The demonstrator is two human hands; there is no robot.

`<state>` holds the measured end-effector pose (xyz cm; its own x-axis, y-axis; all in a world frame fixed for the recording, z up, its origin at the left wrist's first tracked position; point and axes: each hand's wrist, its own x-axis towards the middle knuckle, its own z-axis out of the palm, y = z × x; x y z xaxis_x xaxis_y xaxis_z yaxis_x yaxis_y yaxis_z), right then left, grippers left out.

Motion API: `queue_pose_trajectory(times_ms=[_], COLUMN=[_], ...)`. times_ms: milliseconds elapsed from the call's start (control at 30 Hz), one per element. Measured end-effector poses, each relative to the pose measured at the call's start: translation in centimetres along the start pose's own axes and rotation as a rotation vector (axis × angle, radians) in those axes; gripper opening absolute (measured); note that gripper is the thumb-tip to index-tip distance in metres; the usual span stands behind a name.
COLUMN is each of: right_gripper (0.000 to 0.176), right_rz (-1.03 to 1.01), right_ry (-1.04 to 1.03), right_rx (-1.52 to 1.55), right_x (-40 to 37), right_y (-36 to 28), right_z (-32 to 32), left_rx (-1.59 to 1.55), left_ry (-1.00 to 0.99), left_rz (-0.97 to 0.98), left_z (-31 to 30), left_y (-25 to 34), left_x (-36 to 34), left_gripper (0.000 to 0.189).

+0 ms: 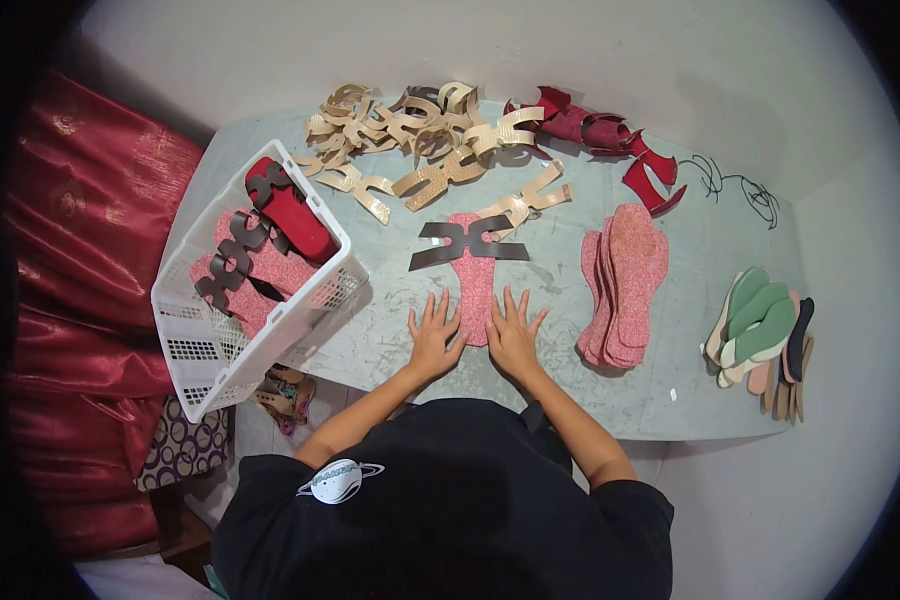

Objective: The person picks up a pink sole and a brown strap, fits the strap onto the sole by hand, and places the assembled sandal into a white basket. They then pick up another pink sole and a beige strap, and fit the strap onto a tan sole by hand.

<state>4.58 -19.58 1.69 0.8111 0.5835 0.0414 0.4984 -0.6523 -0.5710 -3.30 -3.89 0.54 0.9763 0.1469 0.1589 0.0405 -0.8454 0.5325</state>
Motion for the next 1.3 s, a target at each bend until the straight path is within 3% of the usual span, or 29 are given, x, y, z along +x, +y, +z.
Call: queue_pose_trajectory(times_ms=[567, 667, 767, 1000, 1133, 1300], right_gripper=[0.043, 0.044, 0.047, 0.046, 0.047, 0.048], right_rz=[-0.196, -0.141, -0.125, -0.083, -0.092, -0.096], right_ry=[-0.116, -0.045, 0.182, 0.24, 0.221, 0.203], right_rx=[-0.067, 0.009, -0.073, -0.101, -0.132, -0.231], right_x=[-4.7, -2.7, 0.5, 4.6, 4.6, 4.8], right_y=[-1.2, -0.4, 1.0, 1.9, 1.4, 1.7], right_z=[-0.3, -0.8, -0.7, 0.1, -0.1, 0.4], left_rx=[0.086, 0.014, 0.038, 0.223, 0.105, 0.097], left_ry=[-0.068, 0.078, 0.193, 0.172, 0.165, 0.111], left_rz=[0.092, -0.04, -0.07, 0.081, -0.063, -0.096], left_z=[-2.4, -1.9, -1.6, -1.6, -1.2, -1.3], left_y=[0.3, 0.7, 0.0, -2.0, -2.0, -2.0], left_x=[-5.3, -4.3, -1.8, 1.0, 1.6, 1.8], left_gripper=[0.048, 0.053, 0.058, 0.047, 0.046, 0.052])
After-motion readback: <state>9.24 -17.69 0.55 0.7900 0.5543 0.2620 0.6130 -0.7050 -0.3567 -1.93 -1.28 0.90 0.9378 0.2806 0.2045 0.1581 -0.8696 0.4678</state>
